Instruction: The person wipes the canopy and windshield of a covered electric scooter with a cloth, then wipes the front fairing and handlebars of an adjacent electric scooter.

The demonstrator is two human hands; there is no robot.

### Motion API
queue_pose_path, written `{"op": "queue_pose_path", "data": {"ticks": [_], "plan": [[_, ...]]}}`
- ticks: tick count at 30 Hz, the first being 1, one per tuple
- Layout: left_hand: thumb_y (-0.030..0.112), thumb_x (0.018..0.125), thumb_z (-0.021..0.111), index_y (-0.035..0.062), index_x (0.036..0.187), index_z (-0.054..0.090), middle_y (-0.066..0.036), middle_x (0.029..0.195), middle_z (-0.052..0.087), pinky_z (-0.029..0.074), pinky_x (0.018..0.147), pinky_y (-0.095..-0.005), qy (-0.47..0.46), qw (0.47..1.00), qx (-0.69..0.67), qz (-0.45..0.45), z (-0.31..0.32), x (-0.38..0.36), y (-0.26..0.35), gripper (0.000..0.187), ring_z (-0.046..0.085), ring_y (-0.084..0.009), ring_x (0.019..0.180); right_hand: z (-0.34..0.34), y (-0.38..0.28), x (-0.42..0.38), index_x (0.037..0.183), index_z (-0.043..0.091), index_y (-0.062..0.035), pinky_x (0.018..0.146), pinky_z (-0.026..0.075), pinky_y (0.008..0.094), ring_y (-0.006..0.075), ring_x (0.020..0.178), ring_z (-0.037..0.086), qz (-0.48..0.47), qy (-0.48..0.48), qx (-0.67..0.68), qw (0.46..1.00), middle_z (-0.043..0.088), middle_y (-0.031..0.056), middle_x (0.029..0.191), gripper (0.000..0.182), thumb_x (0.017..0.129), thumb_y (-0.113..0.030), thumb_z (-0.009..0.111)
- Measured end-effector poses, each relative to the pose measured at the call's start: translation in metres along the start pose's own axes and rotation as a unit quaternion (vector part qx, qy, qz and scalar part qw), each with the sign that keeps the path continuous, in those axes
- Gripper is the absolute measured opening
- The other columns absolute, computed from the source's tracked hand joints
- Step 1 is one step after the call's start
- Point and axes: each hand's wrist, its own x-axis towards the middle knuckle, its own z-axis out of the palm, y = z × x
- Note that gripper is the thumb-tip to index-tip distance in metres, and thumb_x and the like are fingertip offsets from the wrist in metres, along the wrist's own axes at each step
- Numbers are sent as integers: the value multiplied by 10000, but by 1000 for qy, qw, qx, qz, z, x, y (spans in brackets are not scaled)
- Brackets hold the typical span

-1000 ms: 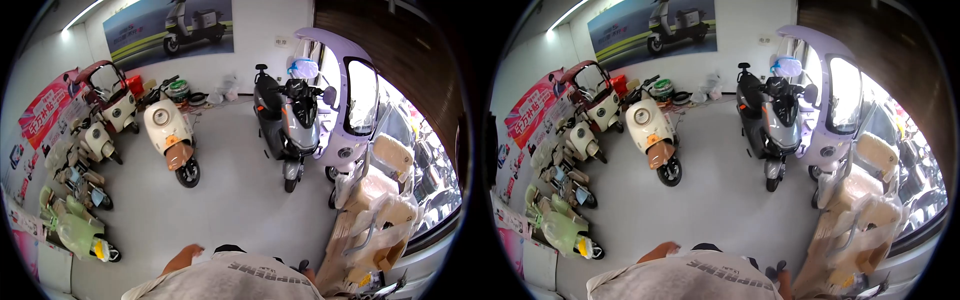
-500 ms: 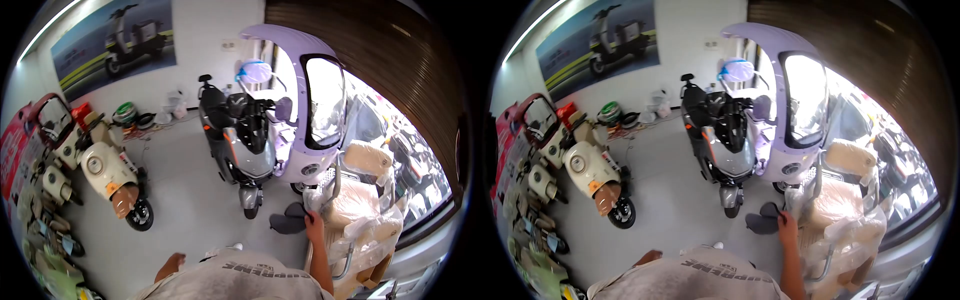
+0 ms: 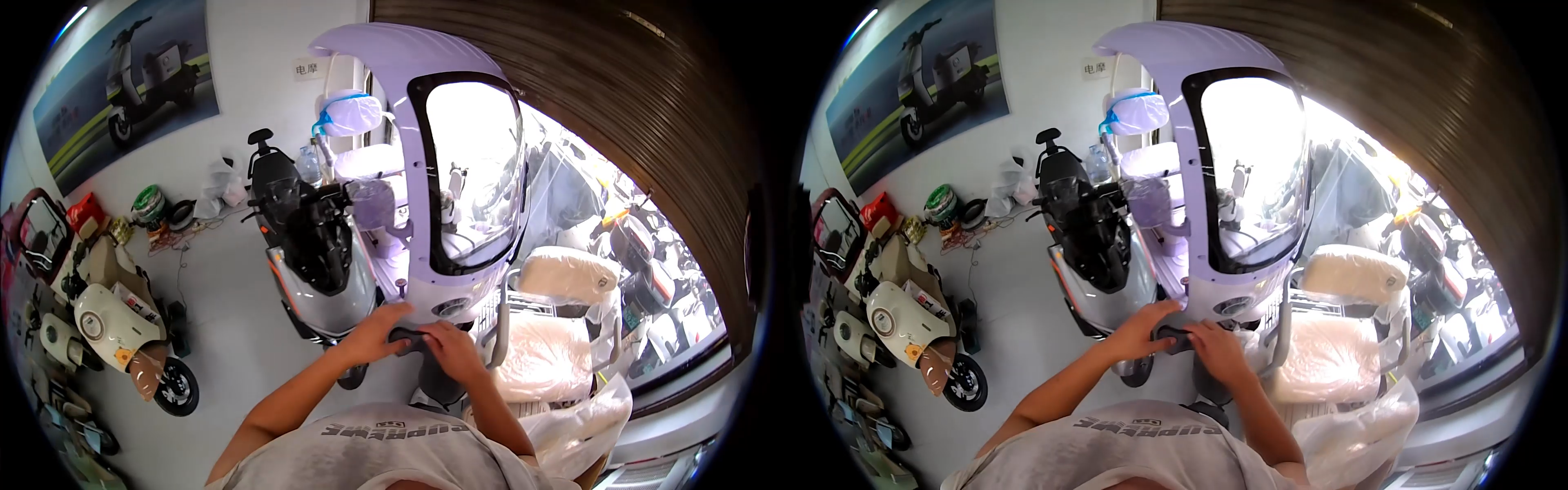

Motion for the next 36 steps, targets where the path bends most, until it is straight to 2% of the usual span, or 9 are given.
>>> {"op": "queue_pose_path", "data": {"ticks": [3, 6, 16, 23, 27, 29, 33, 34, 36], "plan": [[166, 902, 724, 65, 1157, 687, -144, 1066, 697, 502, 889, -433, -129, 987, -23, -97, 25, 33, -9, 277, 654, -351, 987, -4, 47, 29, 1191, 666, -121, 759, 532, 468, 373, 899, 659, -33, -34, 24, 999, 636, 129, 983, 229, 982, -177, 591], [158, 918, 703, 63, 1096, 703, -141, 977, 697, 512, 804, -418, -114, 974, -34, -194, 37, 69, -6, 201, 664, -337, 919, -19, 86, 54, 1182, 653, -117, 780, 537, 474, 376, 911, 667, -46, -55, 51, 996, 661, 134, 1022, 219, 984, -195, 597], [156, 950, 674, 33, 1051, 685, -140, 901, 670, 497, 731, -385, -92, 971, 24, -221, 64, 131, -28, 160, 649, -316, 808, -40, 187, 90, 1063, 671, -73, 785, 531, 460, 397, 894, 676, 18, -65, 99, 993, 711, 139, 1025, 208, 951, -249, 677], [172, 960, 656, 44, 1036, 674, -151, 929, 682, 506, 740, -428, -74, 960, 53, -263, 61, 140, -66, 150, 658, -366, 850, 11, 268, 70, 1010, 694, -9, 731, 500, 354, 247, 770, 620, 164, -87, 208, 960, 672, 154, 872, 268, 922, -255, 756], [153, 962, 666, 23, 1064, 679, -160, 980, 706, 528, 815, -398, -44, 971, 37, -233, 27, 179, -76, 166, 685, -344, 921, -30, 261, 119, 1046, 709, -27, 734, 526, 360, 231, 787, 663, 170, -33, 228, 958, 703, 136, 858, 260, 912, -245, 760], [123, 958, 661, 10, 1052, 671, -160, 964, 701, 528, 833, -378, 22, 982, 83, -167, -9, 219, -85, 147, 696, -298, 901, -88, 229, 180, 1030, 696, -30, 728, 528, 363, 253, 786, 668, 58, 39, 177, 982, 695, 148, 860, 236, 926, -235, 747], [180, 970, 645, 26, 1056, 673, -218, 951, 687, 526, 739, -453, 96, 965, 231, -76, -116, 359, -69, 179, 676, -402, 888, -191, 151, 319, 1039, 679, -33, 744, 528, 357, 267, 802, 676, -62, 141, 96, 983, 693, 153, 893, 227, 963, -246, 694], [157, 941, 654, 34, 1111, 661, -195, 1010, 688, 506, 800, -475, 148, 934, 312, -96, -134, 397, -66, 209, 661, -389, 940, -215, 128, 356, 1048, 679, -28, 763, 528, 380, 295, 828, 688, -87, 165, 85, 979, 701, 171, 917, 253, 973, -270, 673], [113, 903, 652, 45, 1194, 638, -190, 1142, 650, 469, 899, -495, 297, 788, 538, 48, -153, 454, -80, 299, 618, -381, 1052, -243, 112, 436, 1056, 679, -10, 795, 531, 422, 362, 883, 692, -87, 200, 6, 976, 714, 193, 964, 271, 978, -268, 652]]}}
